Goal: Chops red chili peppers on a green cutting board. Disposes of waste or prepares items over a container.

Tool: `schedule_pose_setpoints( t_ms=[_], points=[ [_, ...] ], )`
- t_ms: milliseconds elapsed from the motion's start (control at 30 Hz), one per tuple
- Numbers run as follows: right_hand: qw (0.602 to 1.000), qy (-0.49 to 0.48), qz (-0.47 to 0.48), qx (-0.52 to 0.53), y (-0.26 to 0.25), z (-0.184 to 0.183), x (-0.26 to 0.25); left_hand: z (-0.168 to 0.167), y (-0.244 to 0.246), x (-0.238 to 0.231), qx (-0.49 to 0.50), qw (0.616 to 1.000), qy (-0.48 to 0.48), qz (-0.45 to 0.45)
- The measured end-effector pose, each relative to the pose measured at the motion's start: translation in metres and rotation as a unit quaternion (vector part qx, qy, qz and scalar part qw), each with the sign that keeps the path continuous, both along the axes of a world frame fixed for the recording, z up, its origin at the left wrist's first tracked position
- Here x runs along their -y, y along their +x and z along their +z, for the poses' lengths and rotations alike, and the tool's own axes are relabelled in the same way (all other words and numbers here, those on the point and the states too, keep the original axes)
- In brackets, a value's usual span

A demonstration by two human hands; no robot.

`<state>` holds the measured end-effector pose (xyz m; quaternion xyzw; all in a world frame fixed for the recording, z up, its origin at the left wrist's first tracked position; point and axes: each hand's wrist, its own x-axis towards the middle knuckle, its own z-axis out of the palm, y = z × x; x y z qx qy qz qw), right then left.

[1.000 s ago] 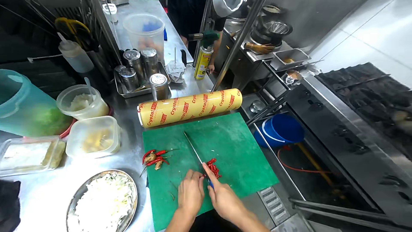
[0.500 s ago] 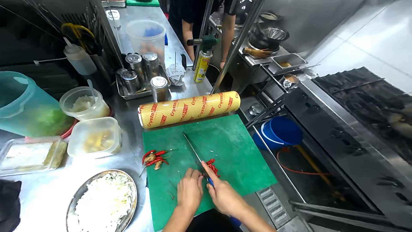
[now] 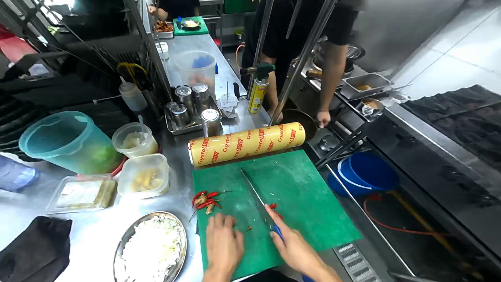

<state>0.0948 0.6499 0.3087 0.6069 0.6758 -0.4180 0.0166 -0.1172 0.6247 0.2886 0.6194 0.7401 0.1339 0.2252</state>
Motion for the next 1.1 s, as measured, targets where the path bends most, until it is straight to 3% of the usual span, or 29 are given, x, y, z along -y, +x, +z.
schedule_pose_setpoints(
  t_ms=[167,300,667,967,1100],
  points=[
    [0.997,0.032,-0.028,-0.059,0.011,0.000,0.003,-0.007,-0.060,-0.021,-0.056,0.983,0.157,0.083],
    [0.997,0.014,-0.025,-0.074,0.012,-0.001,0.006,-0.014,-0.069,-0.025,-0.086,0.988,0.114,0.063],
    [0.996,-0.007,-0.042,-0.080,0.016,-0.007,0.018,-0.033,-0.067,-0.016,-0.080,0.979,0.176,0.060],
    [0.994,0.002,-0.047,-0.094,0.022,-0.009,0.024,-0.020,-0.064,-0.022,-0.082,0.984,0.127,0.095],
    [0.994,-0.002,-0.051,-0.100,0.026,-0.007,0.026,-0.016,-0.068,-0.016,-0.071,0.973,0.190,0.109]
  ],
)
